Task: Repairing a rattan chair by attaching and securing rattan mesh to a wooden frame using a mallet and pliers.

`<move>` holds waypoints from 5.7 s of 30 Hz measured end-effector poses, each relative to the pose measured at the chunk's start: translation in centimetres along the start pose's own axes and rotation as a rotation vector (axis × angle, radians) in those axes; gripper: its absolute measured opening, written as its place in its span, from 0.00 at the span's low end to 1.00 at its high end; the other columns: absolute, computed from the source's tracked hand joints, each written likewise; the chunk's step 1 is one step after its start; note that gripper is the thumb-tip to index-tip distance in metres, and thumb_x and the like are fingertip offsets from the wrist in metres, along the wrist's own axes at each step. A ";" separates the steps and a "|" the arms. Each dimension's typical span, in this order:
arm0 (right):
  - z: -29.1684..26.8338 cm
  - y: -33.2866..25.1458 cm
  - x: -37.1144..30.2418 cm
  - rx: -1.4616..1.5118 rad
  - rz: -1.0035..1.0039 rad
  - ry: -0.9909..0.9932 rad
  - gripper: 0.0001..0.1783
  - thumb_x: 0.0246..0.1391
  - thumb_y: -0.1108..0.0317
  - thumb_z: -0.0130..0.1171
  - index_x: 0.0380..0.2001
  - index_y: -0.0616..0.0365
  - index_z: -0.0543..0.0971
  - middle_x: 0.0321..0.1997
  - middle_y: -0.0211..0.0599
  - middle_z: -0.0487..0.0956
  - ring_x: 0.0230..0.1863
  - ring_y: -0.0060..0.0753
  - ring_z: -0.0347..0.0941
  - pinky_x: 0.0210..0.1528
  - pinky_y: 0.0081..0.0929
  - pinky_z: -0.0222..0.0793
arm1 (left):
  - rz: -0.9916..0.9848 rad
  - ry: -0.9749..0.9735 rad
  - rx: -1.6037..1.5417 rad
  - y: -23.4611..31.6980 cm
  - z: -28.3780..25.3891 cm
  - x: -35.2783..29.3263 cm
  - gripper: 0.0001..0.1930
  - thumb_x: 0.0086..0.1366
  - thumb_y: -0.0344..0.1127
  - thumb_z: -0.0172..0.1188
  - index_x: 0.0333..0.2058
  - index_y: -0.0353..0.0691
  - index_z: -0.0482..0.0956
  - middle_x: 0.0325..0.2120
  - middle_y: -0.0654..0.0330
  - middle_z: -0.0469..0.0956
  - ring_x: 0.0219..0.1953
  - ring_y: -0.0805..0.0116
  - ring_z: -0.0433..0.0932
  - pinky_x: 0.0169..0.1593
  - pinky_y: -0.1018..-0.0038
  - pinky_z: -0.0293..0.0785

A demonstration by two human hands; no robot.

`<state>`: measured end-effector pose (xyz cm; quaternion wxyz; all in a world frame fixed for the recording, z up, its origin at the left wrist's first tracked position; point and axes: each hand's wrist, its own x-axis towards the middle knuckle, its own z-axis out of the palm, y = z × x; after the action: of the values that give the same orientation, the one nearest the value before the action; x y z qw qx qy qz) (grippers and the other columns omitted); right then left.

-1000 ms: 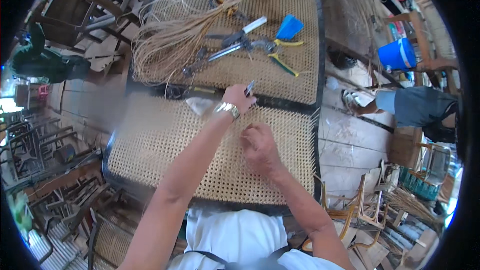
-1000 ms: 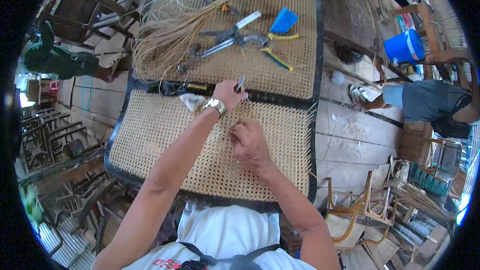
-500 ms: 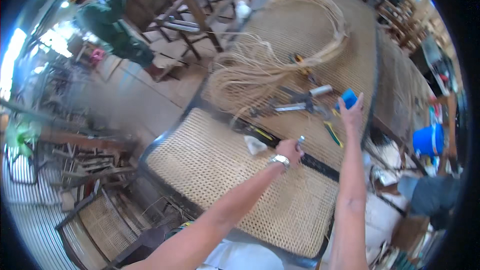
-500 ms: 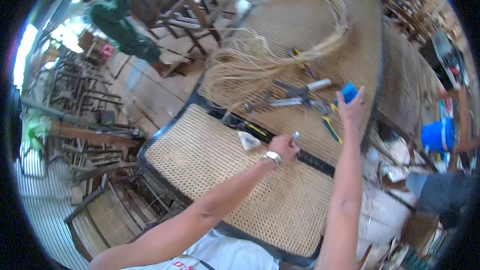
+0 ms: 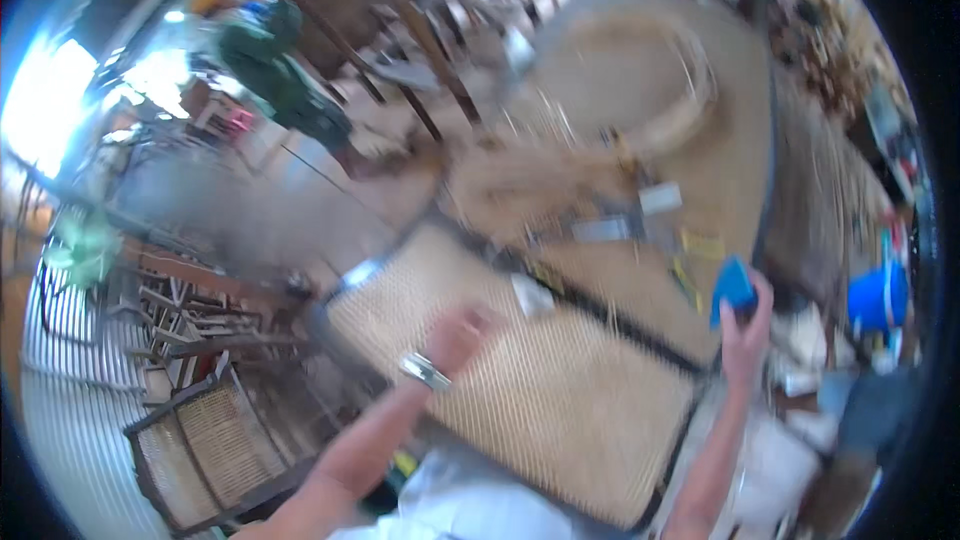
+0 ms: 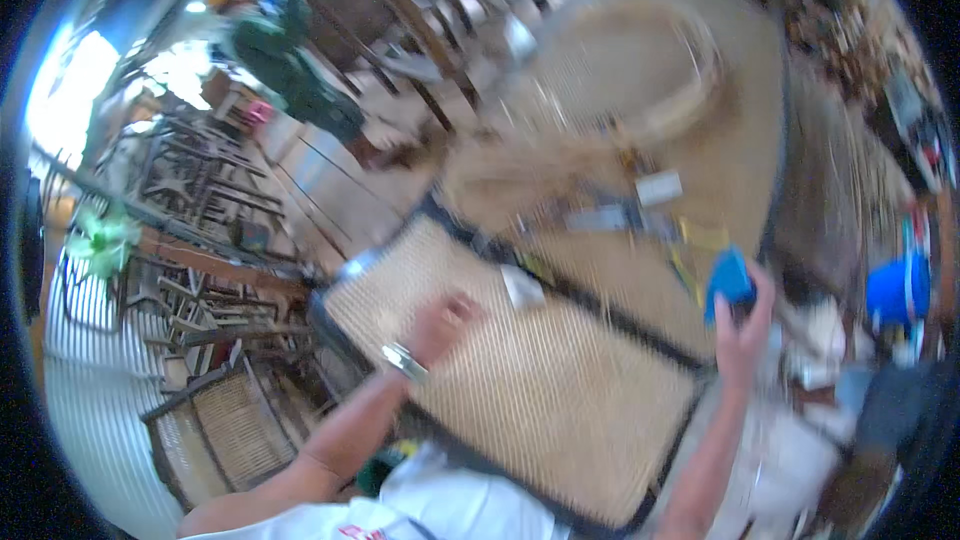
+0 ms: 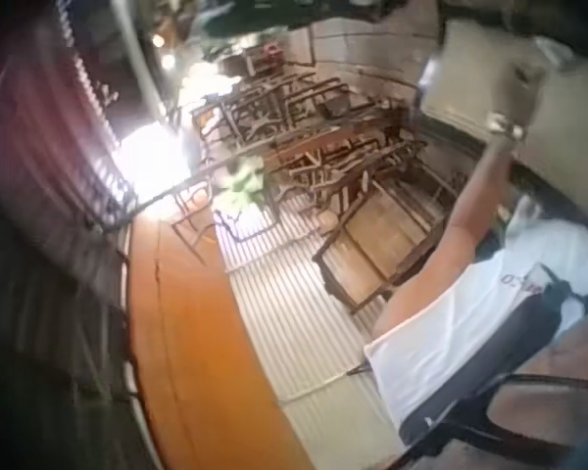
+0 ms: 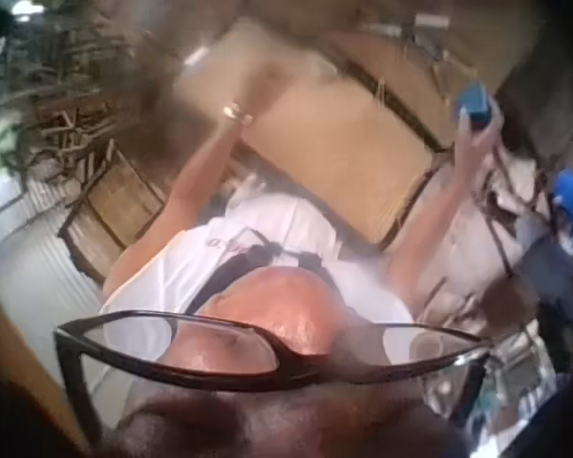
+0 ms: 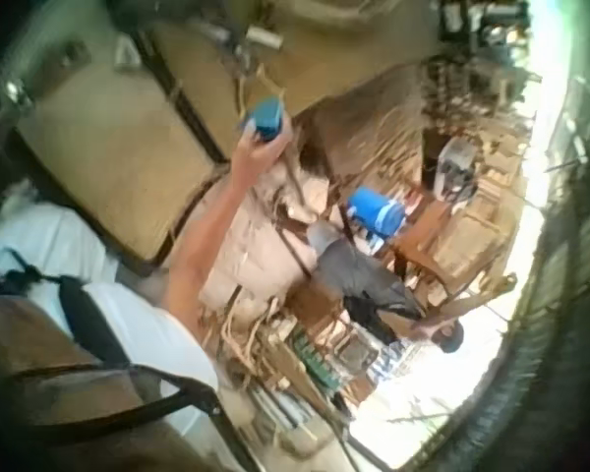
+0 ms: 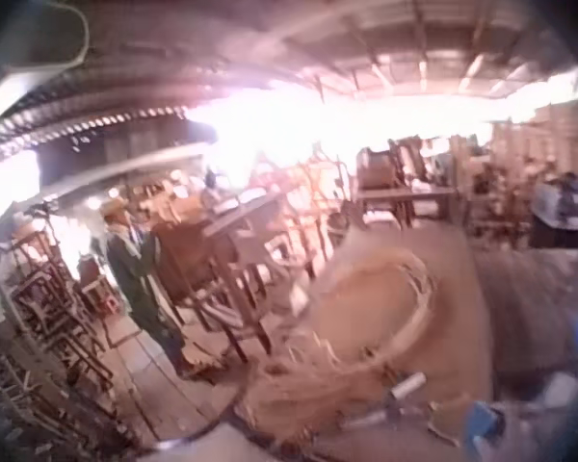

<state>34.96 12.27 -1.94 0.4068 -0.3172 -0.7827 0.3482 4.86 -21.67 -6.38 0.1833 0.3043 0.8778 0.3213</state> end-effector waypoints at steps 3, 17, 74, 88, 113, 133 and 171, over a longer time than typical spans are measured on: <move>0.4 -3.8 -1.5 -0.179 -0.154 -0.013 0.29 0.53 0.78 0.61 0.59 0.56 0.70 0.64 0.46 0.69 0.66 0.46 0.64 0.68 0.38 0.57 | -0.020 0.161 0.209 -2.3 -7.2 -2.7 0.12 0.63 0.43 0.66 0.36 0.39 0.82 0.30 0.56 0.83 0.31 0.59 0.81 0.38 0.65 0.77; 12.7 2.3 -8.1 -0.363 -0.216 -0.662 0.15 0.51 0.81 0.55 0.41 0.55 0.81 0.40 0.41 0.75 0.48 0.47 0.73 0.55 0.41 0.71 | 0.133 0.471 0.484 -8.9 -6.8 -4.6 0.17 0.65 0.47 0.64 0.26 0.38 0.77 0.20 0.58 0.75 0.22 0.58 0.74 0.28 0.62 0.68; 8.1 13.2 6.8 -1.096 -0.076 -0.519 0.68 0.31 0.22 0.65 0.72 0.47 0.55 0.76 0.46 0.51 0.75 0.55 0.48 0.71 0.59 0.45 | 0.685 -0.441 0.348 9.5 15.8 8.2 0.08 0.63 0.38 0.63 0.39 0.45 0.80 0.60 0.56 0.67 0.40 0.53 0.82 0.41 0.62 0.80; 4.6 7.6 7.1 -0.899 -0.155 -0.908 0.42 0.48 0.34 0.59 0.49 0.65 0.75 0.48 0.51 0.76 0.52 0.46 0.72 0.55 0.43 0.64 | 0.315 -0.589 -0.107 7.8 16.1 9.5 0.07 0.59 0.36 0.65 0.33 0.40 0.82 0.27 0.53 0.83 0.30 0.56 0.82 0.37 0.66 0.76; 4.9 3.4 -1.7 -0.048 0.642 -1.288 0.30 0.62 0.47 0.55 0.57 0.60 0.75 0.33 0.37 0.80 0.32 0.28 0.76 0.38 0.27 0.73 | 0.243 -0.447 -0.022 7.8 17.2 9.7 0.14 0.60 0.45 0.66 0.32 0.40 0.81 0.21 0.55 0.79 0.22 0.66 0.75 0.30 0.68 0.70; 10.3 5.8 -1.9 -0.863 -0.409 -0.159 0.28 0.56 0.56 0.61 0.57 0.57 0.72 0.45 0.46 0.75 0.50 0.48 0.71 0.57 0.46 0.64 | 0.516 -0.439 0.077 7.8 16.2 7.8 0.11 0.64 0.38 0.60 0.44 0.49 0.84 0.34 0.51 0.80 0.37 0.51 0.80 0.41 0.60 0.76; 17.6 -0.5 -11.1 -1.008 0.142 -0.477 0.11 0.54 0.65 0.52 0.37 0.60 0.73 0.39 0.41 0.72 0.44 0.44 0.68 0.45 0.46 0.62 | -0.009 -0.397 -0.215 5.5 4.1 9.1 0.18 0.64 0.46 0.66 0.42 0.36 0.82 0.24 0.66 0.81 0.22 0.82 0.73 0.24 0.85 0.66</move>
<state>24.96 -1.72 -13.72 -0.0077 -0.4370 -0.8992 0.0199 2.48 -10.57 -6.83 0.3853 0.3363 0.7866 0.3461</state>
